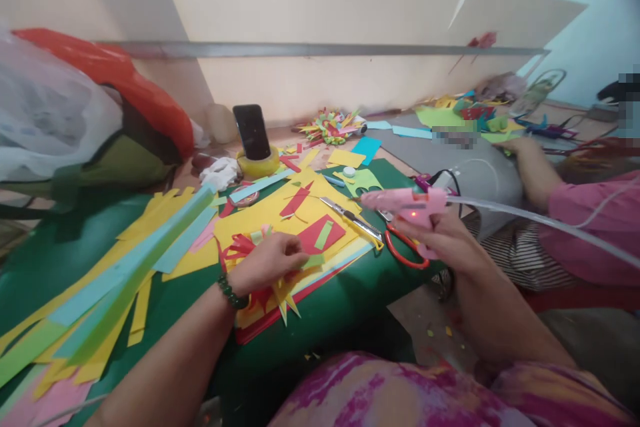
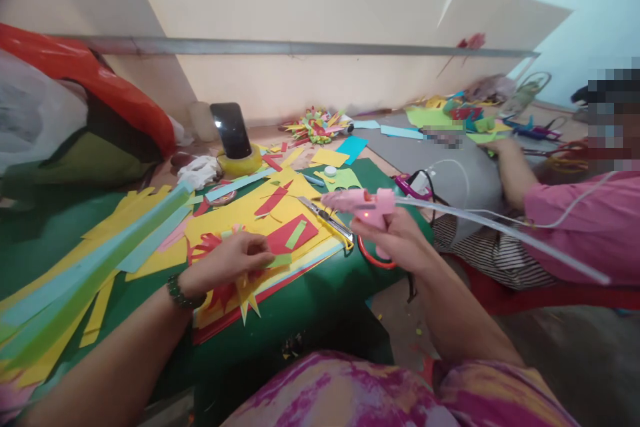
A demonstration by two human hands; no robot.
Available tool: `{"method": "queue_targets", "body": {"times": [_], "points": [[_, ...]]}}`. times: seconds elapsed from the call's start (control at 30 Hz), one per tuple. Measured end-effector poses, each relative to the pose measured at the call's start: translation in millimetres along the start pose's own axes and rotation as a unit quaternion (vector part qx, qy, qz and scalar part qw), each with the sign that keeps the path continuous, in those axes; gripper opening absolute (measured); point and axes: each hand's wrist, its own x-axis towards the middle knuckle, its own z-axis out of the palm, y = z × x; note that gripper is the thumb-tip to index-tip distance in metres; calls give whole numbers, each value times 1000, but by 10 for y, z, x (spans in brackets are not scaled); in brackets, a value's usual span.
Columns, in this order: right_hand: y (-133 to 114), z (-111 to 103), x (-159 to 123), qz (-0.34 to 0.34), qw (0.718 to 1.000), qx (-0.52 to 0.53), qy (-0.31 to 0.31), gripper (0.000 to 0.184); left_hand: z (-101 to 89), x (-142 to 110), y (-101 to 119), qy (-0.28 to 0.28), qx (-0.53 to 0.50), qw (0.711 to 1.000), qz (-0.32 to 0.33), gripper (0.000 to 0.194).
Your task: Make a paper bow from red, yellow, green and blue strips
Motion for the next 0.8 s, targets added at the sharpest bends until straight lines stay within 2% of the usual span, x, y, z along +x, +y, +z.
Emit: {"method": "queue_targets", "body": {"times": [0.1, 0.17, 0.27, 0.37, 0.43, 0.57, 0.7, 0.8], "points": [[286, -221, 205, 60, 986, -57, 143, 42, -99, -55, 45, -29, -103, 994, 14, 28], [500, -348, 372, 121, 973, -93, 172, 39, -167, -87, 66, -28, -186, 982, 26, 32], [784, -437, 606, 190, 960, -132, 160, 42, -254, -111, 59, 15, -313, 949, 41, 39], [982, -408, 770, 217, 949, -180, 143, 46, -304, -98, 24, 65, -406, 910, 43, 46], [1067, -366, 835, 227, 943, -217, 112, 48, -314, -78, 9, 86, -435, 896, 38, 47], [1167, -321, 878, 219, 940, -251, 70, 47, -289, -51, 27, 116, -453, 884, 24, 42], [1235, -321, 851, 189, 934, -296, 69, 42, -248, -40, 54, 158, -456, 876, 14, 33], [1270, -315, 819, 154, 922, -346, 78, 43, -225, -28, 45, 165, -451, 877, 1, 27]]}}
